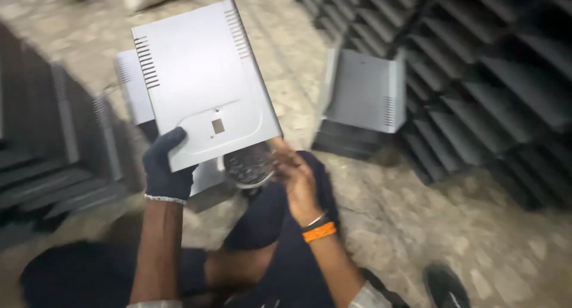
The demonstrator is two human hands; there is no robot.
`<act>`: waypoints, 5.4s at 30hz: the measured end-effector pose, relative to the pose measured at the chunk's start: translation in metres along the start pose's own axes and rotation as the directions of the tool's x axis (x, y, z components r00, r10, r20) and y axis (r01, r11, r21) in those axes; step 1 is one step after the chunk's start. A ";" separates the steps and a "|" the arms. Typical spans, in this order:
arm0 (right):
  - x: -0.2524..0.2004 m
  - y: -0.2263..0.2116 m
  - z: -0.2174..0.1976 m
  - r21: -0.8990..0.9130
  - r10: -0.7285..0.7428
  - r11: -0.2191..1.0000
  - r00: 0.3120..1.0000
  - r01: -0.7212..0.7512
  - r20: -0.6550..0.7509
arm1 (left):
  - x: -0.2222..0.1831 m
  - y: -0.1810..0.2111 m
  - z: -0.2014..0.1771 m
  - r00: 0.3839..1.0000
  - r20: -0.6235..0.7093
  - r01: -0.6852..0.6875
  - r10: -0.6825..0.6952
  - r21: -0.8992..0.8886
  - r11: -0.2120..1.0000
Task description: The person stamps plates and inserts them into the main casing to assemble metal housing components.
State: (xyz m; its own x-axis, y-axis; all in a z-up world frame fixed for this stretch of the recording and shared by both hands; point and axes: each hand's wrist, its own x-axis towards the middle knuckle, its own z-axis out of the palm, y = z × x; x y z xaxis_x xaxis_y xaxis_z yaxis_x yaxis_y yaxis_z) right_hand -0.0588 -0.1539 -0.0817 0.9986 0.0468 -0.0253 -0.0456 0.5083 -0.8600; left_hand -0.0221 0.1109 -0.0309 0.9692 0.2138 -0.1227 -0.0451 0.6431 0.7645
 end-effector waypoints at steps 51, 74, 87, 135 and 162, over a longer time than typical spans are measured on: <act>0.017 0.121 0.076 -0.405 0.106 0.914 0.968 -0.005 0.226 | -0.019 -0.040 -0.183 0.997 -0.052 -0.055 0.058 0.061 0.997; 0.020 0.124 0.075 -0.449 0.135 0.892 0.977 -0.049 0.162 | -0.017 -0.035 -0.180 0.995 -0.100 0.036 -0.030 0.052 0.998; 0.026 0.125 0.071 -0.449 0.157 0.891 0.974 -0.069 0.161 | -0.012 -0.035 -0.178 0.996 -0.085 -0.019 0.030 0.136 0.991; 0.032 0.122 0.067 -0.443 0.142 0.895 0.977 -0.057 0.160 | -0.007 -0.039 -0.181 0.994 -0.097 -0.021 0.041 0.200 0.980; 0.027 0.123 0.071 -0.471 0.125 0.881 0.983 -0.047 0.136 | -0.012 -0.028 -0.174 0.991 -0.131 0.040 -0.003 0.278 0.960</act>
State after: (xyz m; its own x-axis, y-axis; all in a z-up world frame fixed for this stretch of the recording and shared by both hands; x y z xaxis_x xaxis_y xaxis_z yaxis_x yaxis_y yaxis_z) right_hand -0.0394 -0.0289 -0.1524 0.9720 0.2262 -0.0629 -0.0738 0.0402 -0.9965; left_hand -0.0741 0.2180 -0.1611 0.9291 0.3064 -0.2071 0.0626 0.4217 0.9046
